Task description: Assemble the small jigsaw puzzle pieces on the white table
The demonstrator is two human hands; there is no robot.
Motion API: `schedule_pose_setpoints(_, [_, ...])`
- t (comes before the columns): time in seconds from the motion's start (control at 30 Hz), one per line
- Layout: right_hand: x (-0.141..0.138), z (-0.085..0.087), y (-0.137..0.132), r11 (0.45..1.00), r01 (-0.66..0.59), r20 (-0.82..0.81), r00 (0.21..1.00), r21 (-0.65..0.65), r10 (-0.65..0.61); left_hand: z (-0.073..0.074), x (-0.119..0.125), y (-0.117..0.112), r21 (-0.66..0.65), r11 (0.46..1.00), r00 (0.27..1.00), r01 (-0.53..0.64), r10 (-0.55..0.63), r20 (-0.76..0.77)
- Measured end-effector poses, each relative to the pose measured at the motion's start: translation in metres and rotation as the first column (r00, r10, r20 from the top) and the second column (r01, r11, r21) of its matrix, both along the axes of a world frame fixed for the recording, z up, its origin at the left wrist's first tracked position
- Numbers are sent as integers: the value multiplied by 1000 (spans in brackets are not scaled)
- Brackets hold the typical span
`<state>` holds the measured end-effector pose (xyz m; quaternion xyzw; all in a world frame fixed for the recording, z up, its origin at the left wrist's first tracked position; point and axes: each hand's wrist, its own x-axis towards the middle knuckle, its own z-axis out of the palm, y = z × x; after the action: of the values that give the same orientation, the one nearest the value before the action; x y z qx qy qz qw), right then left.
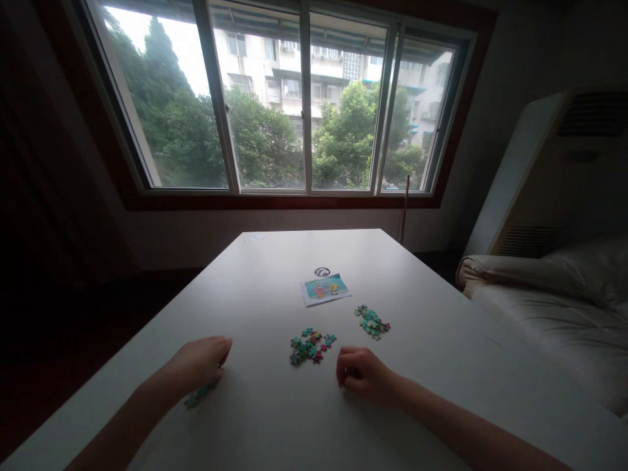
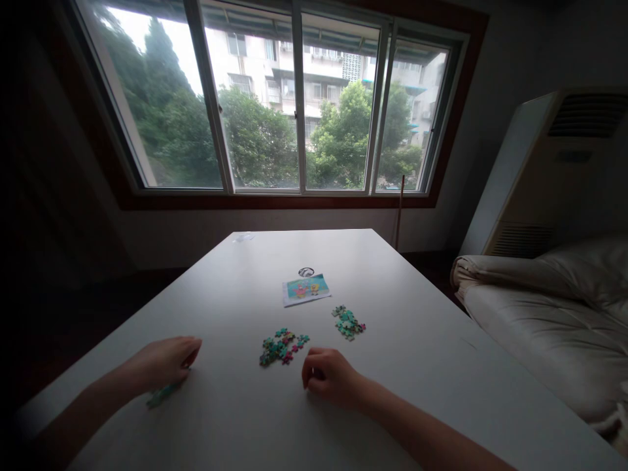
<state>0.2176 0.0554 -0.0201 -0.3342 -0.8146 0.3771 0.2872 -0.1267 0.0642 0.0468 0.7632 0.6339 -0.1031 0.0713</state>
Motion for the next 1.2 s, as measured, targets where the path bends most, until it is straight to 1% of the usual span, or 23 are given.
schedule_pose_setpoints(0.1, [0, 1, 0, 1000, 2, 1, 1000, -7, -2, 3, 2, 0, -19, 1000, 998, -4, 3, -69])
schedule_pose_setpoints(0.37, [-1, 4, -2, 1000, 4, 6, 1000, -18, -4, 8, 9, -2, 29, 999, 999, 24, -22, -46])
schedule_pose_setpoints(0.5, [-1, 3, -1, 1000, 1, 6, 1000, -25, -1, 6, 15, -3, 48, 997, 997, 66, -64, -42])
schedule_pose_setpoints(0.6, [-1, 3, -1, 1000, -2, -1, 1000, -17, 2, 1, 20, -4, 65, 992, 992, 111, -114, 46])
schedule_pose_setpoints(0.67, [-1, 2, -1, 1000, 0, -3, 1000, -17, 0, -2, 24, -5, 36, 988, 974, 153, -157, 162])
schedule_pose_setpoints(0.73, [-1, 2, -2, 1000, 2, 0, 1000, -16, -2, -5, 32, -7, 2, 980, 933, 200, -191, 306])
schedule_pose_setpoints(0.8, [-1, 2, -2, 1000, 1, 1, 1000, -14, -1, -8, 43, -9, -18, 974, 873, 225, -194, 447])
schedule_pose_setpoints(0.83, [-1, 2, -2, 1000, 0, 1, 1000, -11, 0, -11, 49, -10, -38, 975, 841, 221, -170, 514])
schedule_pose_setpoints(0.9, [-1, 2, -2, 1000, 3, 3, 1000, -5, -3, -18, 63, -12, -99, 979, 749, 179, -70, 659])
schedule_pose_setpoints(0.93, [-1, 2, -2, 1000, 5, 4, 1000, -3, -5, -23, 70, -12, -158, 974, 684, 160, 6, 730])
schedule_pose_setpoints(0.97, [-1, 2, -1, 1000, 7, 6, 1000, -1, -7, -29, 77, -13, -200, 969, 604, 143, 75, 794])
schedule_pose_setpoints(1.03, [-1, 2, -1, 1000, 9, 16, 1000, 9, -9, -41, 89, -15, -230, 966, 449, 121, 154, 880])
schedule_pose_setpoints(1.1, [-1, 3, -2, 1000, 9, 30, 1000, 25, -10, -52, 100, -17, -277, 954, 306, 113, 232, 923])
schedule_pose_setpoints(1.13, [-1, 3, -2, 999, 9, 37, 999, 34, -10, -57, 104, -19, -311, 944, 242, 113, 277, 930])
schedule_pose_setpoints(1.17, [-1, 3, -2, 999, 10, 41, 999, 40, -12, -60, 107, -20, -338, 934, 193, 118, 312, 930])
schedule_pose_setpoints(1.2, [-1, 3, -2, 999, 11, 44, 999, 45, -13, -63, 109, -22, -358, 926, 160, 123, 337, 928])
